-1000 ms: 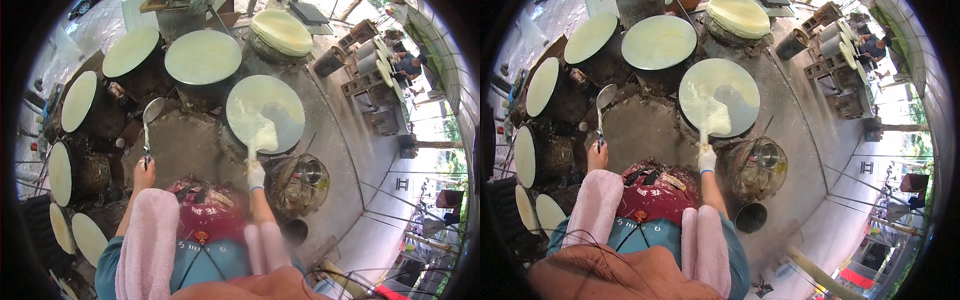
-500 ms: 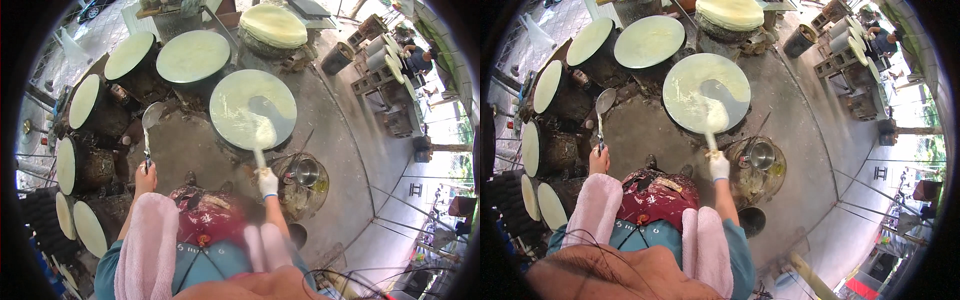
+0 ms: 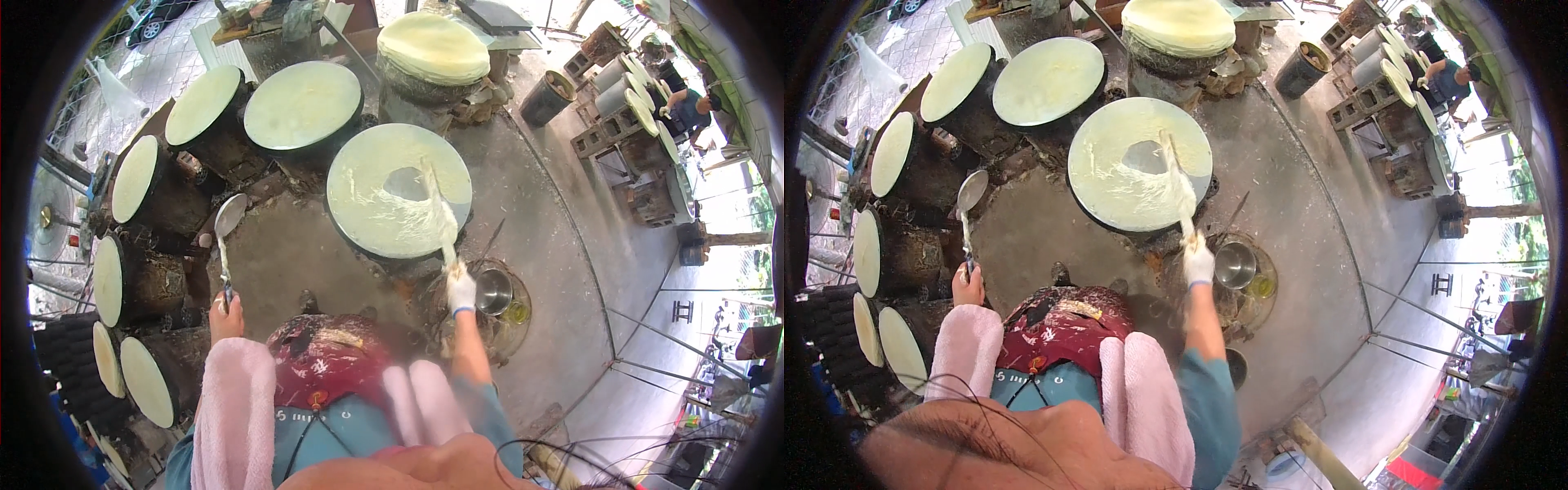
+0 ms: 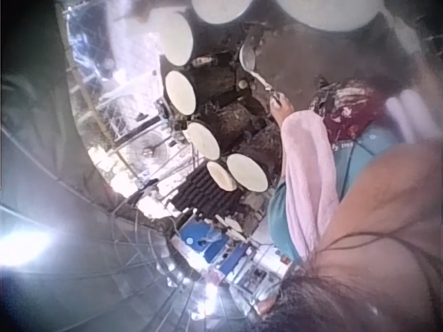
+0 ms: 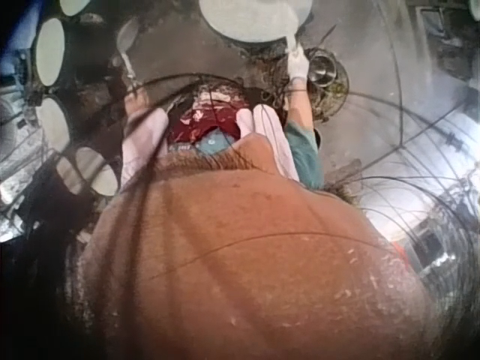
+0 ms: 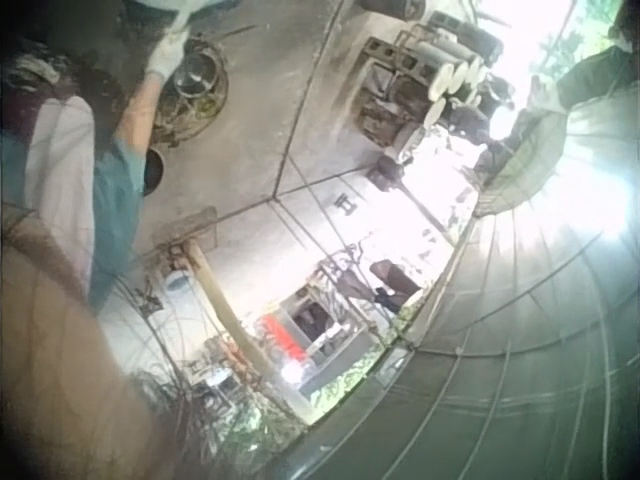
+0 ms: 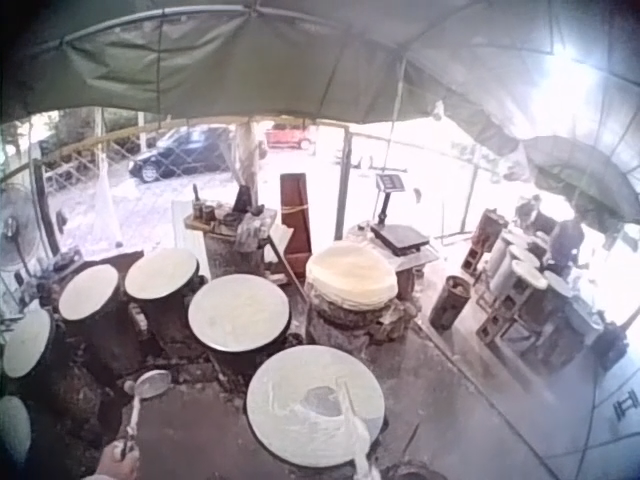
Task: The person uses a ladle to pour batter onto circular hot plates and spreads it into thin layers using a wooden stick, then lifts and removes the finished crepes one by one.
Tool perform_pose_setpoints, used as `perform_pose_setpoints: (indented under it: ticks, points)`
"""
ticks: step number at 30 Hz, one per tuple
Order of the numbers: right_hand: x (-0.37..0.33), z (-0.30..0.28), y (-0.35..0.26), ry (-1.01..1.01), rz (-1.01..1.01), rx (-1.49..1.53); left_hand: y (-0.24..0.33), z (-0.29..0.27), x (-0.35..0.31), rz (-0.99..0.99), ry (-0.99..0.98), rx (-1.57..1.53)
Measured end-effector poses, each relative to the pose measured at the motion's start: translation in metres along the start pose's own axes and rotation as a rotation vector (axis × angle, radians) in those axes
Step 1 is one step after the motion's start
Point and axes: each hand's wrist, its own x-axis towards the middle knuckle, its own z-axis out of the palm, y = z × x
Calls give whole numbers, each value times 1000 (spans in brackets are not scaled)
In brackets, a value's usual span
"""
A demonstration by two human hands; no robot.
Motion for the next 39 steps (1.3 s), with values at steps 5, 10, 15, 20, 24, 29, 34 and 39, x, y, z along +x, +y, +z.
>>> perform_pose_setpoints:
  ticks: [5, 10, 15, 20, 24, 29, 34, 39]
  points:
    - [113, -33, -39, 116, -8, -326, 1, -2, -8, -49, 15, -56]
    - [72, -16, -143, 122, 14, -249, -3, -1, -3, -14, 54, -52]
    - [-24, 40, -66, 331, -296, 590, 18, 15, 16, -13, -51, -67]
    - [-72, 92, -11, 147, 262, 1328, 22, 33, 45, 39, -158, -11]
    - [-64, 74, -51, -5, 260, 1233, 47, 44, 50, 33, -263, -42]
    - [-48, 66, -21, 164, 195, 1119, 61, 52, 61, 44, -308, 20]
    - [-46, 68, -67, -180, 284, 932, 52, 59, 65, 26, -292, 3]
    - [-10, 37, -10, 50, -33, 834, 55, 66, 57, 23, -299, 22]
